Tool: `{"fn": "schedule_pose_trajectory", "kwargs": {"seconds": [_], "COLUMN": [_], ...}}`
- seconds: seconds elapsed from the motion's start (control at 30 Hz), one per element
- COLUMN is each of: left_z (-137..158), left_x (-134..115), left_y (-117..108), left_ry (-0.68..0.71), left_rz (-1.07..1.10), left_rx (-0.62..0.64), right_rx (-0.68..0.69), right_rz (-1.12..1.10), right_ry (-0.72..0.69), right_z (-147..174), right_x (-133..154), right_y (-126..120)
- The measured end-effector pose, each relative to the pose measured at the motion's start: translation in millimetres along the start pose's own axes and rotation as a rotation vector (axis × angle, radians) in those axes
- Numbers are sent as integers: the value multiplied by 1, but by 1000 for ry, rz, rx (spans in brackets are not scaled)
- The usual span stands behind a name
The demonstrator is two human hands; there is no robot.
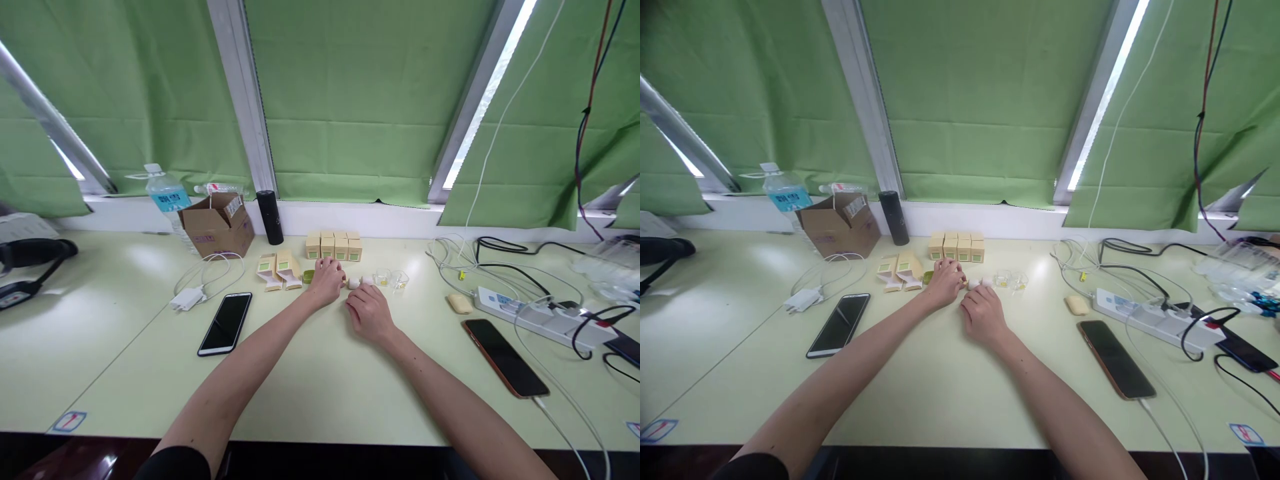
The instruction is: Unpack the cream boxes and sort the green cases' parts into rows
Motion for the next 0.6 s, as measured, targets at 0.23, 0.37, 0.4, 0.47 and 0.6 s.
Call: {"fn": "schedule_pose_trajectory", "kwargs": {"seconds": [0.23,0.37,0.4,0.47,0.6], "left_z": [-1,-4,-4,-4,-6], "left_x": [12,14,15,15,10], "left_y": [-1,0,0,-1,-2], "left_ry": [-84,-100,-103,-107,-99], "left_rz": [-44,-53,-55,-58,-43], "left_rx": [47,69,74,86,106], "right_rx": [5,8,8,10,10], "right_rz": [5,6,6,7,6], "right_ry": [7,4,4,4,4], "right_z": [0,0,0,0,0], "right_x": [-2,-2,-2,-2,-1], "right_y": [2,2,2,2,2]}}
Point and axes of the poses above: each hand's wrist, its own z-axis away from the middle knuckle, its own y-axis out of the palm, x = y × z, the point moved 8 cm from there along -z, towards the middle knuckle, and after that the axes turned 8 degrees about x, right-handed, at the moved point
